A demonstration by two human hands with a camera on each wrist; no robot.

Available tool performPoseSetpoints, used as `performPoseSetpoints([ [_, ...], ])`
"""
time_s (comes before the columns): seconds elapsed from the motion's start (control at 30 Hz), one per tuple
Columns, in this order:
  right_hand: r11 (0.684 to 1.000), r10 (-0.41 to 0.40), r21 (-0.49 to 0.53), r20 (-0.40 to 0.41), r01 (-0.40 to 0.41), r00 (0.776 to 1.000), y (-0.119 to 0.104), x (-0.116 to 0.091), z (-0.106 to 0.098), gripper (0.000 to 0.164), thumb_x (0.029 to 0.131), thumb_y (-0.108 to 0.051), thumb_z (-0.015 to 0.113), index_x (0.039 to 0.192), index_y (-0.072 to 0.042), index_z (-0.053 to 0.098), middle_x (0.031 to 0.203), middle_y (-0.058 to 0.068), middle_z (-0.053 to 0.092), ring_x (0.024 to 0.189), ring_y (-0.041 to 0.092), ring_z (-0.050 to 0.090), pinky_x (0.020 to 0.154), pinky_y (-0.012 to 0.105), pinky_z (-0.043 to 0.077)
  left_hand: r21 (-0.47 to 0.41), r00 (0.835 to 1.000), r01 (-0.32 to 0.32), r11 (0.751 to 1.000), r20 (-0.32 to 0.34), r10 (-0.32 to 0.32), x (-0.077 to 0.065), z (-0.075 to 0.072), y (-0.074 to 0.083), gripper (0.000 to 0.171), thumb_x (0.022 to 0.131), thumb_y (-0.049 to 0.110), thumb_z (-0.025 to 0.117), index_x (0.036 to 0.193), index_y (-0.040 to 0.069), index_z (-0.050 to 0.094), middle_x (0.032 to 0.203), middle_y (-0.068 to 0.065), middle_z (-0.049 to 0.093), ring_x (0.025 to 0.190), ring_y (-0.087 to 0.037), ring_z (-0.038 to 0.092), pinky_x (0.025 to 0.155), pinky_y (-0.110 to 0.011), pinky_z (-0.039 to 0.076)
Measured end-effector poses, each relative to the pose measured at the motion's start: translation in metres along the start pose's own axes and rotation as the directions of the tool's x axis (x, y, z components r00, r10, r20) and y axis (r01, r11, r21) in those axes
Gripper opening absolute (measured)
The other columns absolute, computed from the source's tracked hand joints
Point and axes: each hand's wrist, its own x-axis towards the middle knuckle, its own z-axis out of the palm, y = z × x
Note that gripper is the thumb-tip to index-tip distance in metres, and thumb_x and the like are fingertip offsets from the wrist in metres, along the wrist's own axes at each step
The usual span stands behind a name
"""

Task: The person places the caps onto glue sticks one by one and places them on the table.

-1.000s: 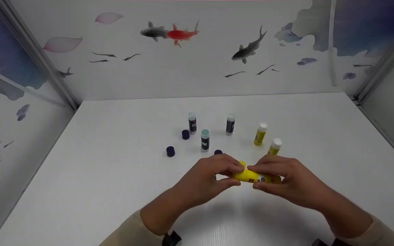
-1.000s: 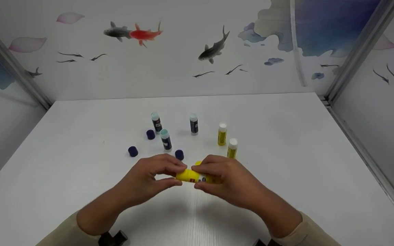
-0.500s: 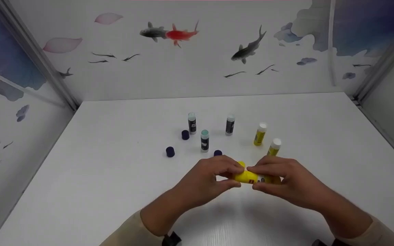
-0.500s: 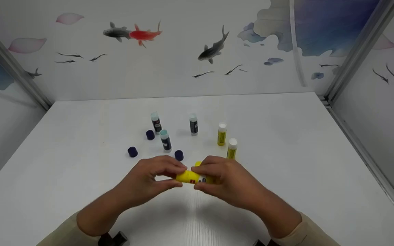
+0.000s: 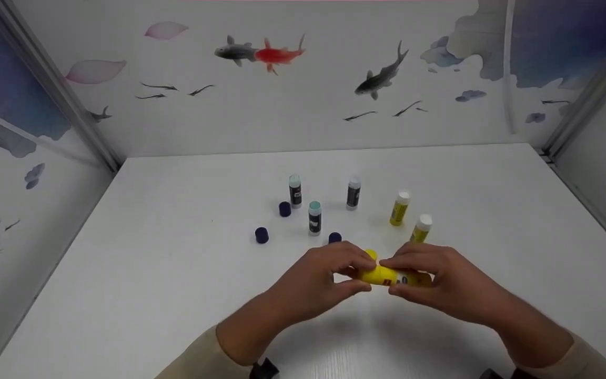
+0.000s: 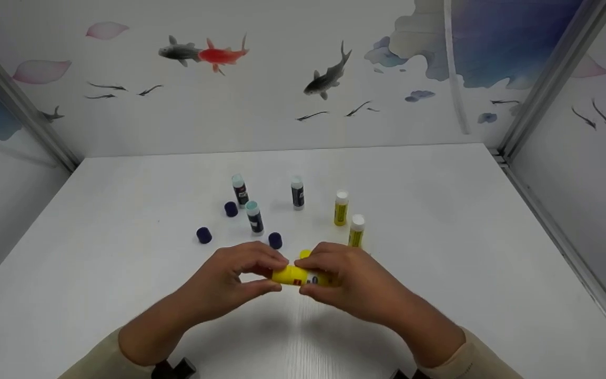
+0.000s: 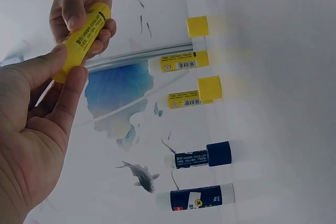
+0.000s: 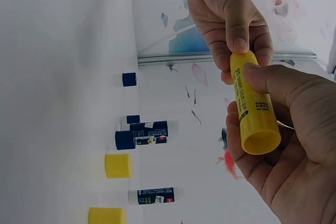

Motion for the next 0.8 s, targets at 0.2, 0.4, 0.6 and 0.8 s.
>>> performPoseSetpoints([
  [0.2,1.000,0.017,-0.005,0.003,-0.017,1.000,0.0002,0.0003,0.0018,0.031,0.093,-0.032,0.080,0.123,-0.031,0.074,0.108,-0.015,0.072,0.091,0.009,0.064,0.080,0.021,0.060,0.025,1.000,-0.021,0.999,0.008,0.020,-0.0001,0.0017,-0.0017,0.028,0.096,0.013,0.075,0.124,0.015,0.071,0.124,0.003,0.070,0.110,-0.001,0.065,0.092,-0.012,0.055],
  [0.4,0.999,0.045,0.002,0.029,-0.045,0.999,-0.0015,-0.0007,0.0005,0.029,0.092,-0.030,0.080,0.121,-0.033,0.073,0.107,-0.015,0.071,0.089,0.009,0.063,0.078,0.022,0.060,0.057,0.998,-0.059,0.997,0.027,0.057,0.0002,0.0038,-0.0010,0.029,0.097,0.014,0.073,0.126,0.016,0.070,0.127,0.003,0.069,0.113,-0.001,0.064,0.092,-0.011,0.054],
  [0.6,0.999,0.043,0.000,0.038,-0.043,0.998,-0.0046,0.0004,-0.0028,0.029,0.093,-0.030,0.079,0.121,-0.033,0.073,0.108,-0.015,0.071,0.090,0.010,0.063,0.079,0.023,0.060,0.078,0.996,-0.092,0.993,0.018,0.091,0.0011,0.0016,0.0005,0.030,0.097,0.013,0.073,0.127,0.015,0.070,0.127,0.002,0.069,0.114,-0.002,0.064,0.093,-0.011,0.054],
  [0.8,1.000,0.016,-0.009,0.023,-0.016,1.000,-0.0047,0.0021,-0.0069,0.027,0.094,-0.033,0.078,0.121,-0.032,0.072,0.108,-0.015,0.071,0.090,0.009,0.063,0.078,0.022,0.059,0.066,0.996,-0.088,0.994,-0.001,0.088,0.0032,-0.0016,-0.0005,0.030,0.097,0.015,0.073,0.127,0.016,0.069,0.126,0.003,0.068,0.113,-0.001,0.064,0.092,-0.012,0.055],
])
